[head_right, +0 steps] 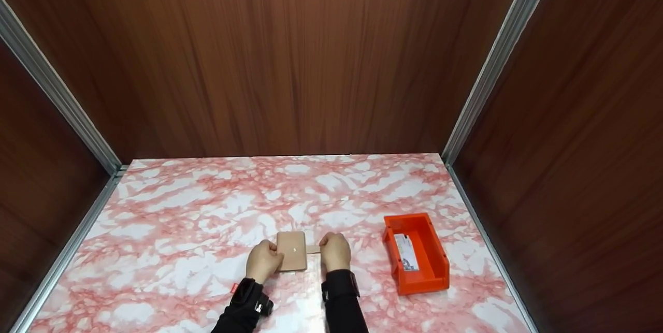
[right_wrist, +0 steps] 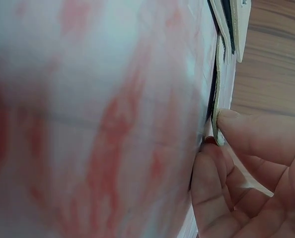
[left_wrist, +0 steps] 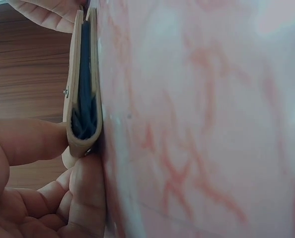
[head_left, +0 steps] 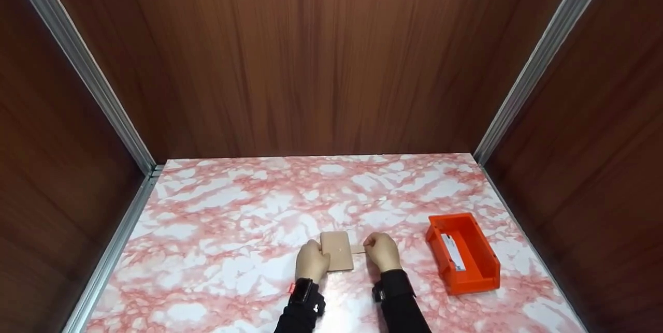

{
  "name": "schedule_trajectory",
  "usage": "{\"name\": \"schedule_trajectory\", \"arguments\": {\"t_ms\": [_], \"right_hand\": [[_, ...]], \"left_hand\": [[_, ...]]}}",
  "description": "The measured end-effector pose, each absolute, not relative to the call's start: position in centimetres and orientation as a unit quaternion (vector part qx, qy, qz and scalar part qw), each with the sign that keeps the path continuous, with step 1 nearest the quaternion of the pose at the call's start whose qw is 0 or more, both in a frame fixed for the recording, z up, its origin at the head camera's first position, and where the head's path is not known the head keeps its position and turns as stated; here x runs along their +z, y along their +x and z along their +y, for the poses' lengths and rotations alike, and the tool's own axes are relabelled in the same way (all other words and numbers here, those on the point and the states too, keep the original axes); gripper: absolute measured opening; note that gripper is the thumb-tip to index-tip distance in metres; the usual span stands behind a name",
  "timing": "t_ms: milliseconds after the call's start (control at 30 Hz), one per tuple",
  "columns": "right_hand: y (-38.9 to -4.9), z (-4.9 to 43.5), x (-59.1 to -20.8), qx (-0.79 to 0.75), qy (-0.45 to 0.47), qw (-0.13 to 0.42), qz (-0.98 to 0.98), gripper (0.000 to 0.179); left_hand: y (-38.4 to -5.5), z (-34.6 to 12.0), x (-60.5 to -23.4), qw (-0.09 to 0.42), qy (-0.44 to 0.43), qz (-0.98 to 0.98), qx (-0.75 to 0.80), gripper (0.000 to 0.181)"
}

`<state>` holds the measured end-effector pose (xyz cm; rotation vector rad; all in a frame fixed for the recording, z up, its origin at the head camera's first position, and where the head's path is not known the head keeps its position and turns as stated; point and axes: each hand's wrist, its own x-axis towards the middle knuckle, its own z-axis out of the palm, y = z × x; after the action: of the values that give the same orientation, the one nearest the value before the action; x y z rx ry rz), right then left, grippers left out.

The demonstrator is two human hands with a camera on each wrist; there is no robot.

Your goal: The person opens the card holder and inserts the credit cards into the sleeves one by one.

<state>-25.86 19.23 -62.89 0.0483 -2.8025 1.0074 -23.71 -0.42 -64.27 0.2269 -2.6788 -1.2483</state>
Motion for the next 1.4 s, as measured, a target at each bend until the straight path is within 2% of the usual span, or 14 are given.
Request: {"name": "schedule_trajectory", "arguments": {"t_ms": [367, 600, 1000, 1233, 1400], "right_hand": [[-26.0, 19.3, -62.8, 0.343, 0.006, 0.066, -0.937, 0.005], [-26.1, 19.3, -62.7, 0.345, 0.002, 0.063, -0.937, 0.006], [-26.1, 19.3, -62.8, 0.355, -0.008, 0.063, -0.933, 0.007], [-26.1, 19.3, -62.8, 0.352, -0.002, 0.065, -0.934, 0.006], [-26.1, 19.4, -62.8, 0.35, 0.002, 0.063, -0.935, 0.006]], "left_hand": [[-24.5, -0.4, -66.5, 0.094, 0.073, -0.895, -0.43, 0.011], [-25.3, -0.3, -67.3, 0.104, 0.075, -0.902, -0.412, 0.021], [-27.1, 1.3, -69.5, 0.152, 0.019, -0.931, -0.332, 0.03], [-26.2, 2.4, -68.9, 0.209, -0.023, -0.92, -0.329, 0.022], [-25.5, 2.9, -68.6, 0.207, -0.039, -0.934, -0.288, 0.024]]}}
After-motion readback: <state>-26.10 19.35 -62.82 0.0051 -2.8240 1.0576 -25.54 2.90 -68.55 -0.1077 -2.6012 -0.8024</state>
